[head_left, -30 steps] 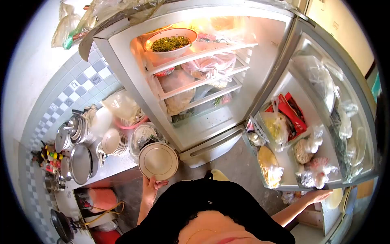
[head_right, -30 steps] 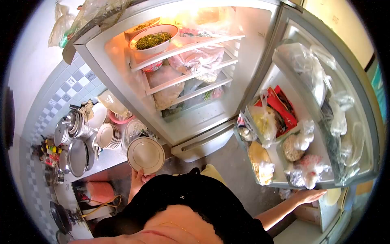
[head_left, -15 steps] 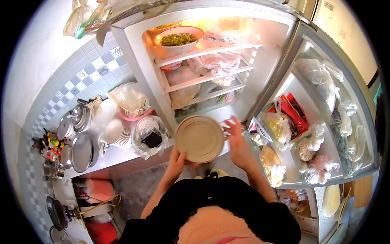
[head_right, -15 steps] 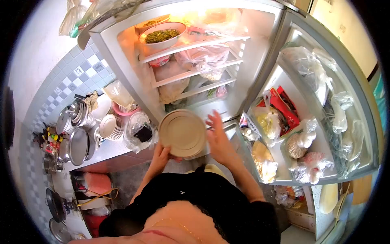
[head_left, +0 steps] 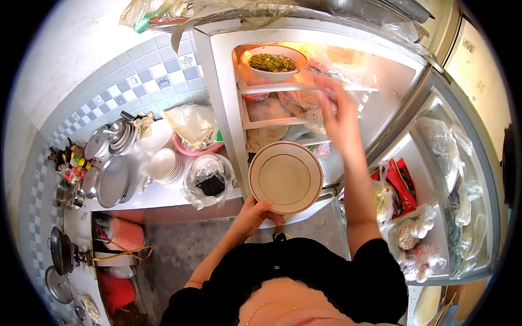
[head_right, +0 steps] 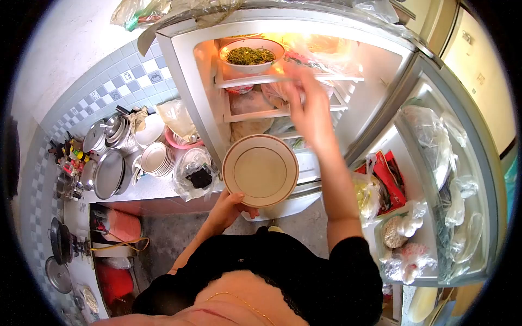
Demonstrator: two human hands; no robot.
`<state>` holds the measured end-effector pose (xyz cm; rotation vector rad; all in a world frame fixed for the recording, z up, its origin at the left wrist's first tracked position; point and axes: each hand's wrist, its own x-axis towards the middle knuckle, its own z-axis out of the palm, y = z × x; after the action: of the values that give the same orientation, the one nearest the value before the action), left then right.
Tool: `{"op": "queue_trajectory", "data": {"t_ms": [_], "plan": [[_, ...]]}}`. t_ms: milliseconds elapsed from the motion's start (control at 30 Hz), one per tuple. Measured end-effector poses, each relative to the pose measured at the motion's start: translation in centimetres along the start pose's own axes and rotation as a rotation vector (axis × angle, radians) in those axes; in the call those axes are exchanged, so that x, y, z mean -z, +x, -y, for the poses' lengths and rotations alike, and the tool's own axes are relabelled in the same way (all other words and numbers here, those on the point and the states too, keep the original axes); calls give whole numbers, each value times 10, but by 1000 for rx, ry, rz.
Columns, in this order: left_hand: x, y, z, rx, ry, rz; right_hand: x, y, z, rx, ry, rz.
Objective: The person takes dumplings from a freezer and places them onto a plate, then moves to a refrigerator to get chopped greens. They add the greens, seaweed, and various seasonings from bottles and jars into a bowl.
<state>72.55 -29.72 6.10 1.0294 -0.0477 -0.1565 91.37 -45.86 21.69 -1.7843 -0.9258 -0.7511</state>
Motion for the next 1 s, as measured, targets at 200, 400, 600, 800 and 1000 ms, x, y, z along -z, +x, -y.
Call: {"op": "queue_trajectory", "data": {"t_ms": [200, 400, 600, 800, 1000], "plan": [[0, 8, 13, 25, -209, 10, -34, 144, -39, -111, -341, 549], [7, 10, 17, 77, -208, -75, -60, 163, -57, -110, -498, 957], [-2, 31, 3, -98, -208, -88, -75, 175, -89, -193, -253, 941], [-12, 50, -29, -171, -141, -97, -67, 177, -92, -226, 1, 698], [-33, 59, -57, -253, -150, -118, -79, 181, -117, -244, 55, 727]]}}
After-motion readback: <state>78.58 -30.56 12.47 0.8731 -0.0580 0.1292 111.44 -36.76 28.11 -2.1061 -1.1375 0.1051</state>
